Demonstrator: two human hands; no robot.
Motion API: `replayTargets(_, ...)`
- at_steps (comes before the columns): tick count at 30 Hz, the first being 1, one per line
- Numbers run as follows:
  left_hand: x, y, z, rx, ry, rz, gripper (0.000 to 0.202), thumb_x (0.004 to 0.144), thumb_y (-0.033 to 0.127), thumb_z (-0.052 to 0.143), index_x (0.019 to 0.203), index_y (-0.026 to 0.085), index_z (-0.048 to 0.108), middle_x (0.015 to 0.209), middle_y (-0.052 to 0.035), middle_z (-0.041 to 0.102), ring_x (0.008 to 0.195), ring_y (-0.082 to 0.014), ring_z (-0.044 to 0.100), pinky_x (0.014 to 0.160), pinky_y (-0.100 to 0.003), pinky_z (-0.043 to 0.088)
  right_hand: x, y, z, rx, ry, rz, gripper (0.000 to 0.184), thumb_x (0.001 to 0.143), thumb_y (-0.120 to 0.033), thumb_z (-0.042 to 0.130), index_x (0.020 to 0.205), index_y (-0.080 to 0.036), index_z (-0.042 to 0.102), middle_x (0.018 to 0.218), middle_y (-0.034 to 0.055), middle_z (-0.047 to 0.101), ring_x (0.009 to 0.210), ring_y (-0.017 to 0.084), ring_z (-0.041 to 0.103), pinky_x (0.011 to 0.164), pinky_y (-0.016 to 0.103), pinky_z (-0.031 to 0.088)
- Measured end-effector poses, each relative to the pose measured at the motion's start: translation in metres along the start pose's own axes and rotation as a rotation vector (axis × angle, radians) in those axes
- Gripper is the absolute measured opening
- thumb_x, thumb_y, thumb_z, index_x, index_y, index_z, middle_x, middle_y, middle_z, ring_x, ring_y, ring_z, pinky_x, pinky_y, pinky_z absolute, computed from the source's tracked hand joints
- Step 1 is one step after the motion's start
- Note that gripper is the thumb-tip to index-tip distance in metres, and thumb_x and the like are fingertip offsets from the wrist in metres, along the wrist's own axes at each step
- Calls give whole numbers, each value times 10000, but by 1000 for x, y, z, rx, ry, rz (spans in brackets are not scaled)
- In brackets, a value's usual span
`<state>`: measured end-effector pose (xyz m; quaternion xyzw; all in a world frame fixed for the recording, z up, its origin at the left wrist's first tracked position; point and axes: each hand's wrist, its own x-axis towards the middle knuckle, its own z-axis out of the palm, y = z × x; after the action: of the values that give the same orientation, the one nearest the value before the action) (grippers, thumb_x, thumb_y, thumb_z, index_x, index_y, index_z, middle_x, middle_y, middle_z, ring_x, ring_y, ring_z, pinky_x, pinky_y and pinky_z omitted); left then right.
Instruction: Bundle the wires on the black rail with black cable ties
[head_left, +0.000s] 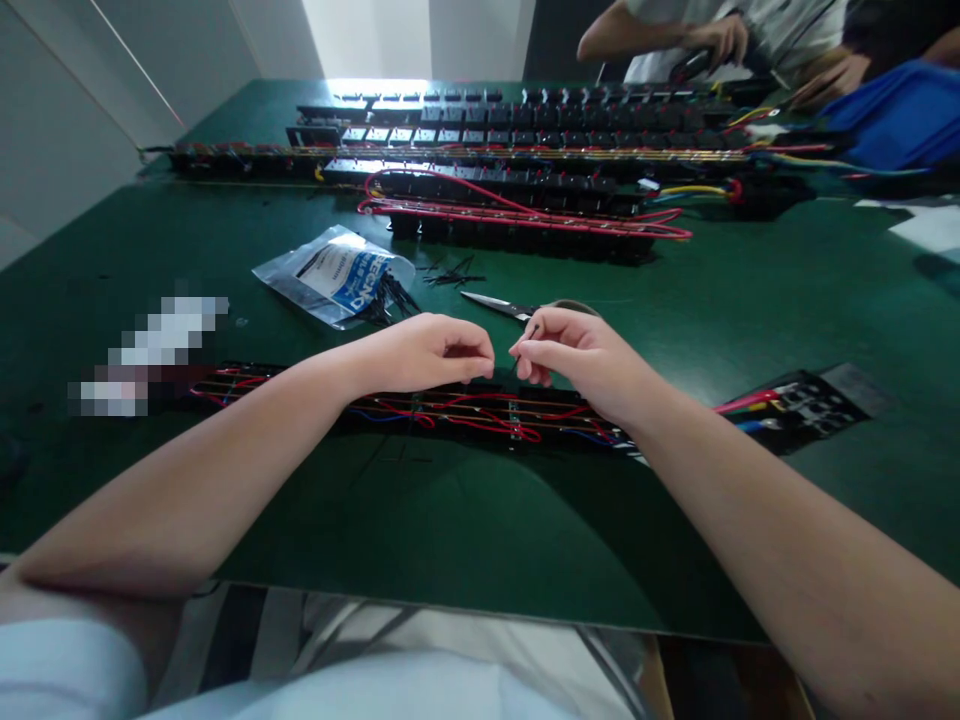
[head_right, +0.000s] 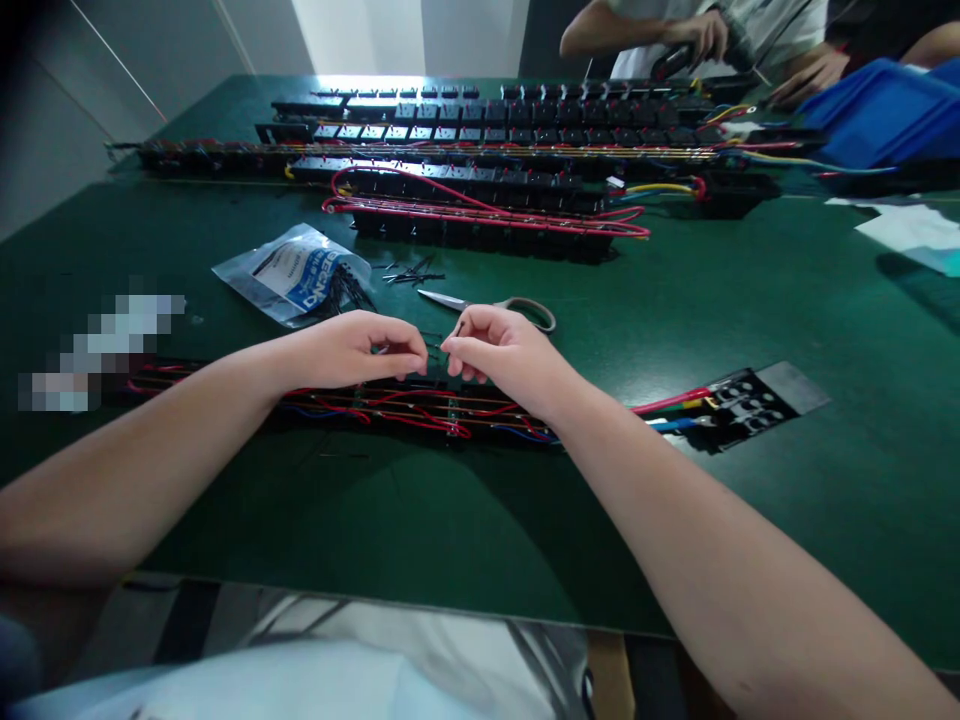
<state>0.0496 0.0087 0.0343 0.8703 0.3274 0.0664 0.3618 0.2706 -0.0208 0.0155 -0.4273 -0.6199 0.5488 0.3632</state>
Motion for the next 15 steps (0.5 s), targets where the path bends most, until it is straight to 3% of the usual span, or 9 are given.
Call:
replayTargets(5, 0, 1, -6, 49, -153, -2, 286, 939, 424, 503, 1037, 224, 682, 972, 21, 702, 846, -130, 619, 739, -220, 424, 0, -2, 1, 8, 2, 31, 152, 802, -205, 676, 686, -181, 582, 600, -23, 655, 550, 86, 559, 557, 202, 454)
replayTargets(12, -2, -5, -32, 191, -208, -37, 286, 937, 433, 506, 1086, 263, 681, 1020, 19, 711, 857, -136, 632, 720, -227, 414, 0, -8, -11, 37, -36, 72, 119, 812, -218, 704, 731, -174, 628, 611, -19, 663, 547, 84, 560, 540, 198, 462)
replayTargets(15, 0, -2, -47, 283, -179, -53, 298, 928, 447, 513, 1071, 256, 691, 985, 15, 709, 822, -139, 625, 702, -238, 402, -2, -6, -22, 64, -53, 84, 160, 801, -266, 755, 744, -170, 640, 627, -9, 678, 549, 86, 575, 513, 189, 456)
